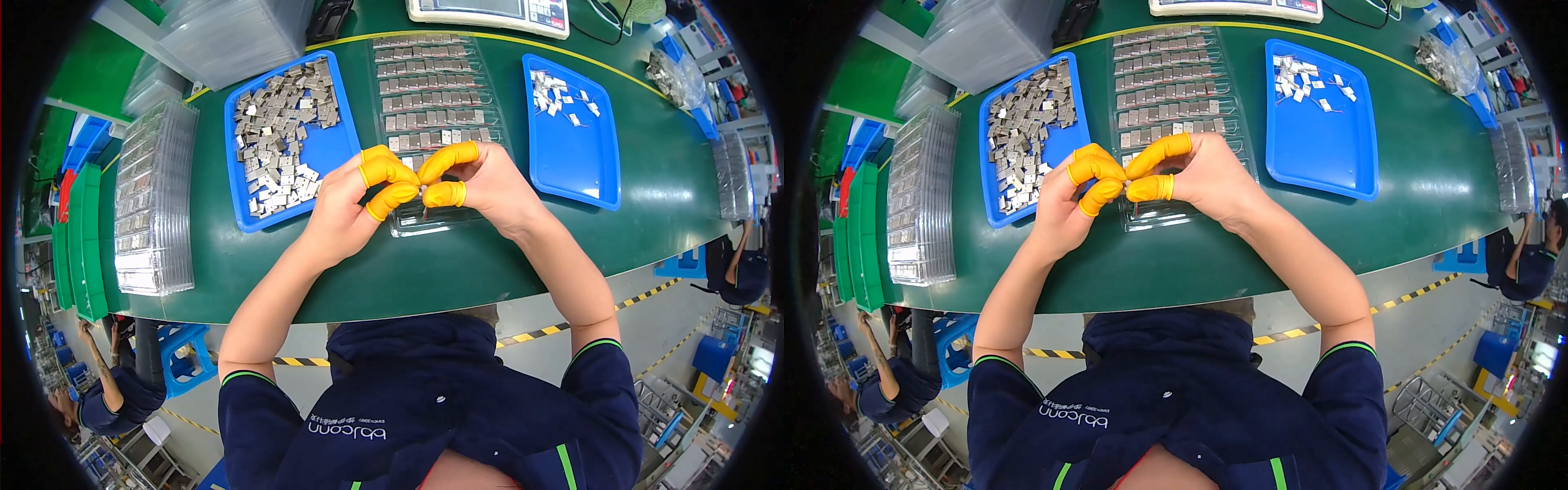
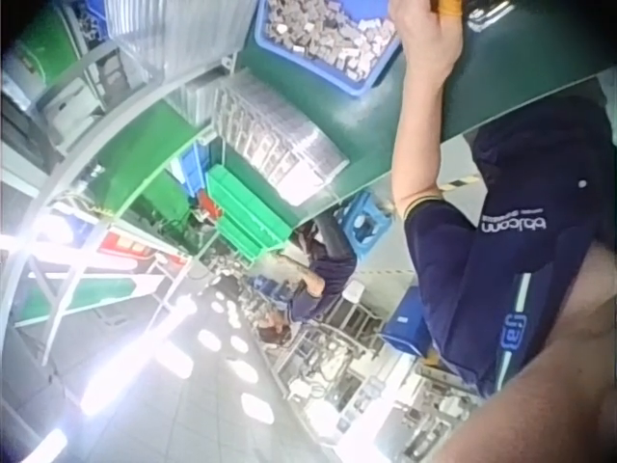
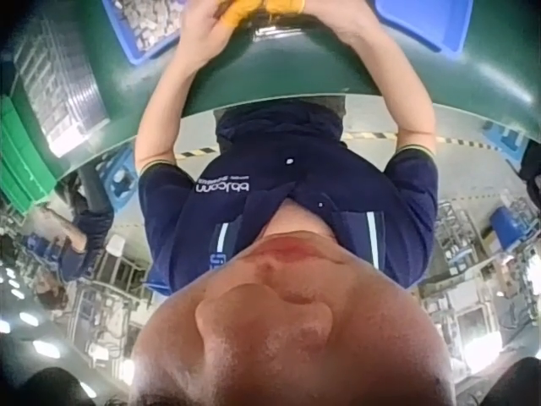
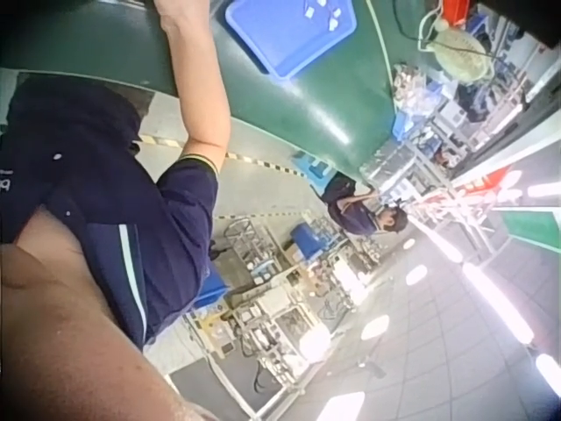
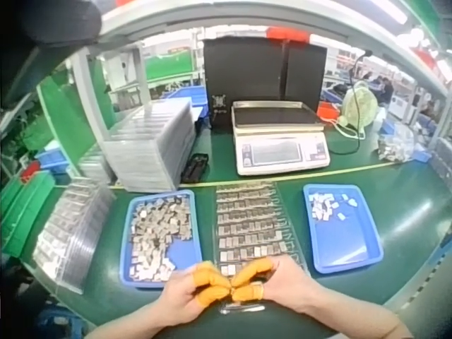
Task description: The person assembles small electronic components by inserting them into a plastic tray by hand.
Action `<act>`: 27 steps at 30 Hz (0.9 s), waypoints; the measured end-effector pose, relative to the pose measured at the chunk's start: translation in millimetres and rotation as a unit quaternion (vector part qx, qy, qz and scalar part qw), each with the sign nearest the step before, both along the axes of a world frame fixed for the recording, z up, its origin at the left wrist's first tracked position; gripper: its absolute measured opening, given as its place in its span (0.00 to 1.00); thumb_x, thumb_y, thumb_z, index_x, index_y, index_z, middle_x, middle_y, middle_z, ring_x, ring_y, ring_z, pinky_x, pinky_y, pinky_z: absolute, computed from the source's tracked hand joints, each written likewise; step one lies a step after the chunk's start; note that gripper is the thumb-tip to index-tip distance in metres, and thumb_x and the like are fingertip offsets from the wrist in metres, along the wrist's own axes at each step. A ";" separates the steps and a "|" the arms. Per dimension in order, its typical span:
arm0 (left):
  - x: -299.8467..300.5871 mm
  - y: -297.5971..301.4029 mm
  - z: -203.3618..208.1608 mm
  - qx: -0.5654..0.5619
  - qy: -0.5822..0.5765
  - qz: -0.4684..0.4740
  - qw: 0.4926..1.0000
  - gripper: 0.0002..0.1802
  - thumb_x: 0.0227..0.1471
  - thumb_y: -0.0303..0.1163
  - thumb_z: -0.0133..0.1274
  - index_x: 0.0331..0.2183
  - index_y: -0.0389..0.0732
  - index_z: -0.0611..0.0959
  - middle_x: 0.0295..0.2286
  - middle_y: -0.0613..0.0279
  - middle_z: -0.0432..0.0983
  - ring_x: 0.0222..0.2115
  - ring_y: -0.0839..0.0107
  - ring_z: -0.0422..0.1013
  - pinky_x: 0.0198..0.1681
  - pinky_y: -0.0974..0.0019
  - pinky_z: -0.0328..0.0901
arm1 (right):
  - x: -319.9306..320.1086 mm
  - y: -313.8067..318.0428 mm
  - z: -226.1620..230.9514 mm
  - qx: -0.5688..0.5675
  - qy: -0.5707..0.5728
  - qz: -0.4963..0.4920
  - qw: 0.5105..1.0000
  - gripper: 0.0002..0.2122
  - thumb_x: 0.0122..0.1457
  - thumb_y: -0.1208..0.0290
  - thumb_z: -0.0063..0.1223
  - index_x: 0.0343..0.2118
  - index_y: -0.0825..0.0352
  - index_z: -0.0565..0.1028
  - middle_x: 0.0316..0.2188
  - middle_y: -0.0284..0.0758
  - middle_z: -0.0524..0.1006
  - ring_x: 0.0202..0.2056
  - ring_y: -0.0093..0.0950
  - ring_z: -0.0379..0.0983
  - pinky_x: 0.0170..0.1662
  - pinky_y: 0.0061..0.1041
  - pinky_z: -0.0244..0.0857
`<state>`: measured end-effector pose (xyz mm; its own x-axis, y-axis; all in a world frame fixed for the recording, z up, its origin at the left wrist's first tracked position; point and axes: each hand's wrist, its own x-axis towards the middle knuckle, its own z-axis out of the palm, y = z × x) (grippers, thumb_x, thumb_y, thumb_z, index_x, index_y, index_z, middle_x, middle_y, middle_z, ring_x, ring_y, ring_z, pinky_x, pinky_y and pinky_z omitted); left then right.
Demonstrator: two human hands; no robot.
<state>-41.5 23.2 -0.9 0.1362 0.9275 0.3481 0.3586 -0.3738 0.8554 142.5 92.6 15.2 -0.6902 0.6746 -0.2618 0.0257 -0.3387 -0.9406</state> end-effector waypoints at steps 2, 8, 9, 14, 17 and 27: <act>0.3 0.3 1.5 0.020 0.026 0.000 0.999 0.07 0.44 0.26 0.56 0.29 0.36 0.77 0.26 0.57 0.72 0.28 0.61 0.70 0.32 0.67 0.65 | -0.1 -2.5 3.8 0.081 -0.026 -0.021 0.996 0.10 0.41 0.78 0.63 0.29 0.69 0.79 0.25 0.31 0.77 0.29 0.18 0.71 0.36 0.17 0.64; 4.3 1.0 -4.7 0.034 -0.013 0.041 0.999 0.06 0.45 0.26 0.54 0.29 0.36 0.78 0.26 0.57 0.73 0.29 0.62 0.70 0.34 0.67 0.64 | -3.7 -8.7 6.4 0.215 -0.076 -0.083 0.970 0.09 0.40 0.76 0.64 0.27 0.68 0.79 0.25 0.30 0.77 0.28 0.17 0.69 0.35 0.17 0.63; 4.6 1.4 -2.4 0.032 -0.013 0.041 0.999 0.06 0.45 0.26 0.54 0.29 0.36 0.78 0.26 0.57 0.73 0.29 0.62 0.70 0.34 0.67 0.64 | -3.8 -8.2 6.0 0.214 -0.076 -0.083 0.970 0.09 0.40 0.76 0.64 0.27 0.68 0.79 0.25 0.30 0.77 0.28 0.17 0.69 0.35 0.17 0.63; -9.3 13.5 6.7 0.088 -0.026 0.172 0.981 0.13 0.55 0.33 0.43 0.39 0.38 0.77 0.31 0.61 0.73 0.30 0.69 0.69 0.37 0.71 0.62 | 1.9 4.5 4.9 0.435 -0.106 -0.187 0.874 0.07 0.38 0.71 0.64 0.23 0.63 0.79 0.24 0.28 0.77 0.25 0.21 0.68 0.36 0.21 0.59; -13.4 13.7 2.2 0.011 -0.066 0.193 0.979 0.14 0.57 0.34 0.40 0.40 0.38 0.77 0.30 0.63 0.74 0.30 0.75 0.68 0.36 0.73 0.61 | -4.0 -3.2 -8.4 0.642 -0.161 -0.107 0.742 0.05 0.37 0.69 0.63 0.19 0.59 0.77 0.23 0.26 0.75 0.29 0.24 0.68 0.43 0.28 0.54; -15.9 9.6 0.6 -0.018 0.076 0.167 0.983 0.14 0.56 0.32 0.41 0.37 0.36 0.78 0.32 0.60 0.75 0.34 0.70 0.68 0.41 0.71 0.61 | -3.1 -11.1 -23.4 0.679 -0.236 0.009 0.696 0.08 0.37 0.74 0.61 0.25 0.61 0.79 0.25 0.27 0.75 0.33 0.24 0.68 0.41 0.25 0.56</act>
<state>-57.4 32.9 -0.3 -0.1292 0.9406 0.3139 0.5811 -0.1847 0.7926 139.4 81.5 -8.2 -0.7547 0.5139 0.4079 0.4327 0.8571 -0.2794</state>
